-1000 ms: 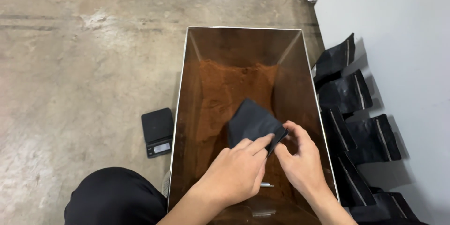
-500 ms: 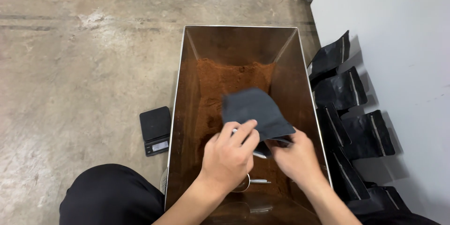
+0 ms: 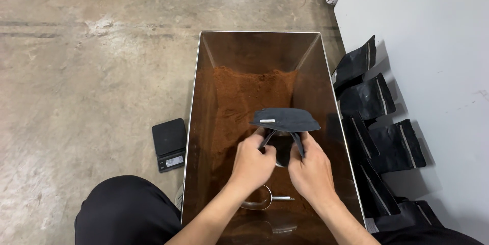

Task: Scooping powder from a bin into bags, weighing them on a scale, and sealing the bags

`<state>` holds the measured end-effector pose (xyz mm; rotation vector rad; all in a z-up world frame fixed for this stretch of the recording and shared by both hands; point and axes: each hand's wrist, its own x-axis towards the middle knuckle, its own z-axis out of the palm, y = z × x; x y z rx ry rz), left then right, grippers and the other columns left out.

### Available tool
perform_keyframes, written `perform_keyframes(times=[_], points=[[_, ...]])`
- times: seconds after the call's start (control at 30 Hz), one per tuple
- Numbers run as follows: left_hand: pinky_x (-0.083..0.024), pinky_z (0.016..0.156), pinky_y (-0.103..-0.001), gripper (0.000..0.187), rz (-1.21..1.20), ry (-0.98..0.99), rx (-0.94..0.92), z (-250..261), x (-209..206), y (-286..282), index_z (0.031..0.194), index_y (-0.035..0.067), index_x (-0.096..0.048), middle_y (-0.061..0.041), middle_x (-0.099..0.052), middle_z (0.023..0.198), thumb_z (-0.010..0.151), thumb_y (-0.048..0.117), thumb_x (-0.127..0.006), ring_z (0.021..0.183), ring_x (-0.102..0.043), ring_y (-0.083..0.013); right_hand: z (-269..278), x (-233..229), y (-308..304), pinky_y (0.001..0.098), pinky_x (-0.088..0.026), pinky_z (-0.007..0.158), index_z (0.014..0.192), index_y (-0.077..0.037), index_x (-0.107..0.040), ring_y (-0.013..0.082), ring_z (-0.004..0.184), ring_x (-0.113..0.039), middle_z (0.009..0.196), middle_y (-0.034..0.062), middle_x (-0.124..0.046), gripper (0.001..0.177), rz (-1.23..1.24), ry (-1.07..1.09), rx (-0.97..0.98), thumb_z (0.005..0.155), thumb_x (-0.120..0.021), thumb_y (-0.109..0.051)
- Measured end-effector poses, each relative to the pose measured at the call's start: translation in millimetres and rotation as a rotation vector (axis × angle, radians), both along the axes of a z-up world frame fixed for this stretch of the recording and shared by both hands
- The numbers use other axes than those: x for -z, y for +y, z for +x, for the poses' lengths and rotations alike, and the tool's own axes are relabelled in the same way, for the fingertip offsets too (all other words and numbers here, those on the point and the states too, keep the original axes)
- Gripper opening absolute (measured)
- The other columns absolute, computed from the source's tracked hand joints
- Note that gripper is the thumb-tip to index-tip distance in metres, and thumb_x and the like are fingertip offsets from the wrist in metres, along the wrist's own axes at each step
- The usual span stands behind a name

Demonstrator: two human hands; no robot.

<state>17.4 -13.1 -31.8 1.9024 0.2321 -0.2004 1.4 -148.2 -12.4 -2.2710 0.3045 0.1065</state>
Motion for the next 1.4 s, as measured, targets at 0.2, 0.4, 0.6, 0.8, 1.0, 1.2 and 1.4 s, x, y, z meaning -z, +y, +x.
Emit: perform_keyframes(times=[0.2,0.4,0.6,0.8,1.0,1.2,1.4], points=[[-0.054,0.107,-0.045,0.056,-0.044,-0.097,0.194,-12,-29,1,0.139,0.005,-0.054,-0.021,-0.067,0.128,0.084,-0.003,-0.046,0.114,-0.068,-0.0383,4,-13,1,0.0423,-0.054,0.101,0.145,-0.019,-0.049,0.0262,0.118,-0.067,0.136,0.0036,-0.065,0.071,0.107,0.110,-0.153,0.076,-0.053,-0.001],[-0.058,0.082,-0.049,0.058,0.080,0.171,0.216,3,-81,15,0.117,-0.005,-0.069,-0.024,-0.075,0.101,0.078,0.038,-0.070,0.105,-0.073,-0.0405,10,-33,1,0.0621,-0.052,0.101,0.151,-0.006,-0.044,0.0515,0.131,-0.053,0.140,0.0262,-0.058,0.072,0.092,0.125,-0.189,0.081,-0.063,-0.005],[-0.061,0.082,-0.054,0.044,0.383,0.157,0.439,32,-51,32,0.108,-0.010,-0.072,-0.030,-0.074,0.101,0.088,0.025,-0.057,0.105,-0.072,-0.0459,12,13,-10,0.0424,-0.062,0.096,0.159,-0.011,-0.034,0.0434,0.129,-0.058,0.158,0.0157,-0.043,0.088,0.145,0.139,-0.265,0.078,-0.066,0.001],[-0.058,0.082,-0.056,0.042,0.533,0.096,0.365,77,-64,72,0.102,-0.008,-0.076,-0.031,-0.074,0.099,0.085,0.023,-0.055,0.104,-0.072,-0.0463,21,53,-17,0.0531,-0.054,0.102,0.165,-0.008,-0.008,0.0394,0.120,-0.064,0.155,0.0293,-0.037,0.091,0.383,-0.051,-0.065,0.093,-0.065,-0.014],[-0.058,0.070,-0.031,0.036,0.165,0.220,0.137,95,-106,104,0.107,0.004,-0.066,-0.011,-0.081,0.087,0.090,0.009,-0.035,0.074,-0.077,-0.0177,10,248,-60,0.0317,-0.053,0.103,0.136,-0.020,-0.064,0.0279,0.120,-0.067,0.132,0.0087,-0.069,0.061,-0.459,0.642,-0.780,0.075,-0.074,-0.023],[-0.047,0.065,-0.033,0.036,0.184,0.196,-0.033,100,-125,118,0.107,0.012,-0.071,-0.001,-0.080,0.090,0.104,0.027,-0.038,0.074,-0.064,-0.0155,-23,368,-41,0.0399,-0.058,0.092,0.120,-0.019,-0.064,0.0289,0.106,-0.071,0.120,0.0049,-0.066,0.032,-0.797,0.707,-0.925,0.090,-0.061,-0.028],[-0.056,0.065,-0.026,0.029,0.044,0.103,-0.187,115,-121,128,0.102,0.013,-0.068,-0.002,-0.077,0.079,0.107,0.026,-0.042,0.077,-0.080,-0.0075,-30,425,-47,0.0350,-0.056,0.095,0.125,-0.016,-0.061,0.0272,0.112,-0.068,0.125,0.0075,-0.061,0.032,-0.879,0.721,-0.922,0.093,-0.057,-0.020]])
